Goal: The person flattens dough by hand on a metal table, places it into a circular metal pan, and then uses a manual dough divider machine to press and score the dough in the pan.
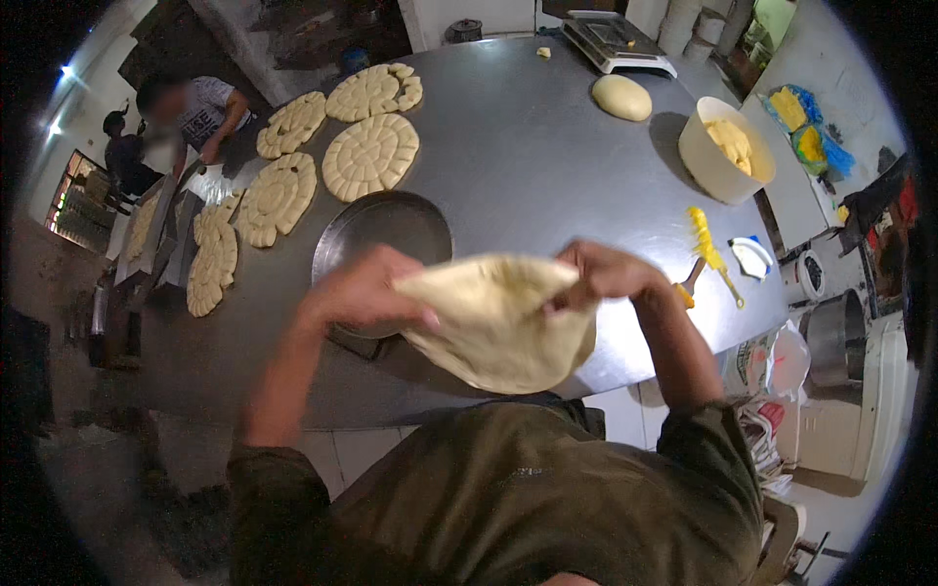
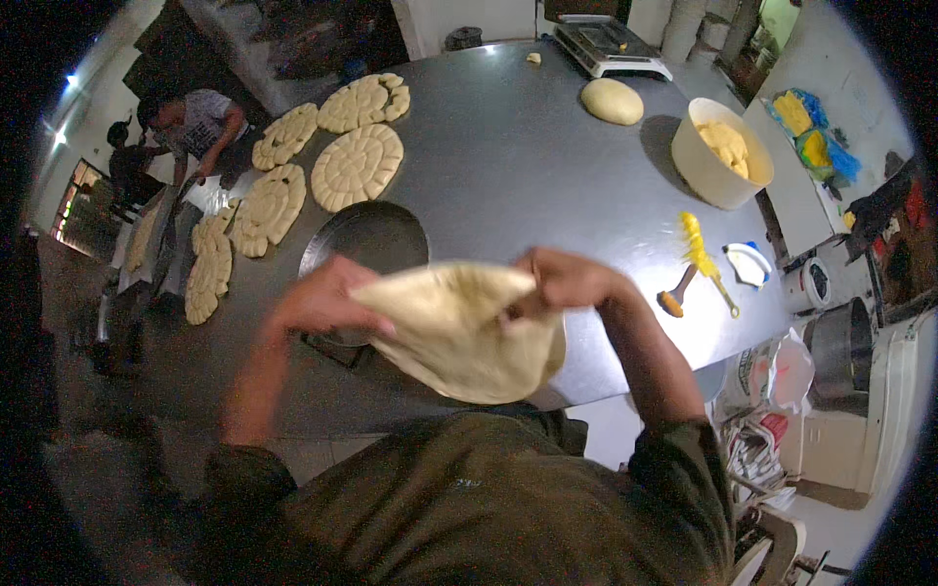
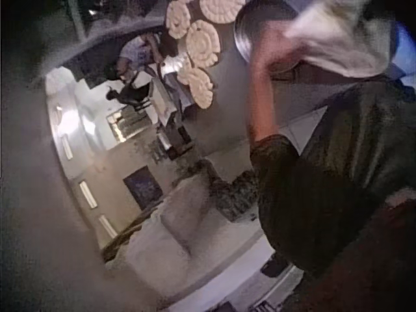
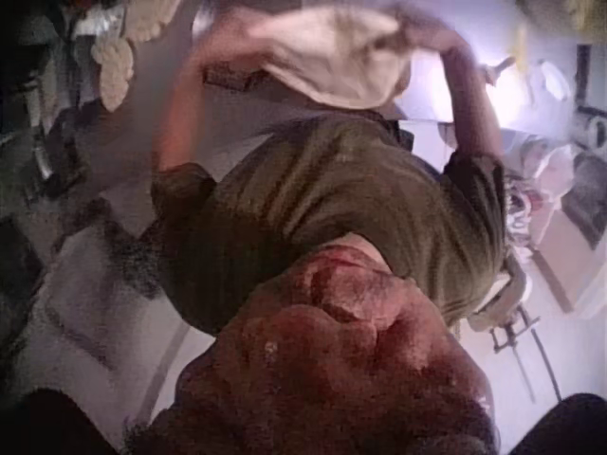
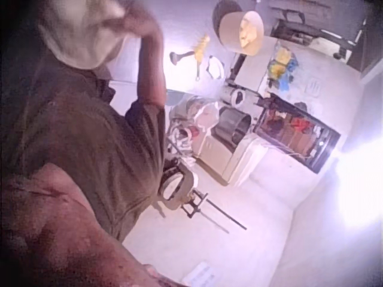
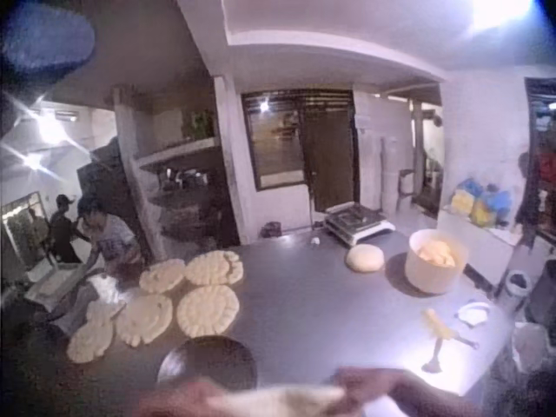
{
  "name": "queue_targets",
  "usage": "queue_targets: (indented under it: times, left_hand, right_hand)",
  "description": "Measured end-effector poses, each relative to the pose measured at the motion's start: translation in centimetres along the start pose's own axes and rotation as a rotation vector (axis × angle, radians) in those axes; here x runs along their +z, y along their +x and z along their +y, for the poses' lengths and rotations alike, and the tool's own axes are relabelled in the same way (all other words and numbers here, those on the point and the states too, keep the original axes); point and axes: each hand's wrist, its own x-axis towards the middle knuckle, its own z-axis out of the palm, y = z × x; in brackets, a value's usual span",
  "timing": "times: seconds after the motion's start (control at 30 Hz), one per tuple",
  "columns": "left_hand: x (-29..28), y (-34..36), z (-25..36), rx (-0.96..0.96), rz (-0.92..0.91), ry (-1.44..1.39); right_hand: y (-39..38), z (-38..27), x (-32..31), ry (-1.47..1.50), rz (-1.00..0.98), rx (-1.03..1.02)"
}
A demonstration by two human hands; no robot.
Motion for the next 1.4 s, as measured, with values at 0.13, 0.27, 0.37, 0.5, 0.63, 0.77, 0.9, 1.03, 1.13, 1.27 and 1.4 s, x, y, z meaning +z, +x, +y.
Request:
queue_targets:
  times: [0.13,0.27,0.37,0.5,0.63,0.77,0.9,1.03,1.13,1.27,1.4]
  left_hand:
    - [-6.2,-4.7,-0.1,-0.020,0.409,0.168]
    - [-8.8,-7.3,-4.4,0.002,0.602,0.333]
    - [-6.5,-7.1,-12.7,-0.070,0.537,0.523]
    - [-2.1,-7.9,-21.4,-0.137,-0.021,0.603]
    - [1.9,-1.2,-23.9,-0.043,0.199,0.568]
    - [9.8,2.5,-20.2,-0.147,-0.094,0.751]
    - [5.9,0.2,-20.6,-0.001,-0.490,0.527]
    - [5.1,-2.0,-19.0,0.011,-0.190,0.790]
    - [15.9,-2.4,-23.1,0.184,-0.067,0.677]
    - [22.3,-3.4,-26.3,0.271,0.067,0.409]
    - [16.7,-4.6,-17.7,-0.037,-0.344,0.584]
  right_hand:
    - [8.1,-7.3,-0.4,-0.473,0.251,-0.148]
    - [15.7,-5.5,-0.1,-0.750,0.442,-0.301]
    - [20.3,0.6,1.3,-1.074,0.326,-0.006]
    - [21.9,2.3,5.6,-0.863,0.144,0.325]
    - [29.5,1.0,7.0,-0.561,0.504,0.086]
    - [33.8,8.8,7.8,-0.879,0.721,0.179]
    - [34.2,10.4,12.1,-1.037,0.109,0.573]
    - [34.2,2.7,11.4,-0.722,0.084,0.516]
    - [33.9,10.9,21.4,-1.414,0.210,0.290]
    - [33.2,8.3,29.0,-1.421,0.130,0.409]
    - [37.1,8.8,18.8,-0.726,-0.273,0.507]
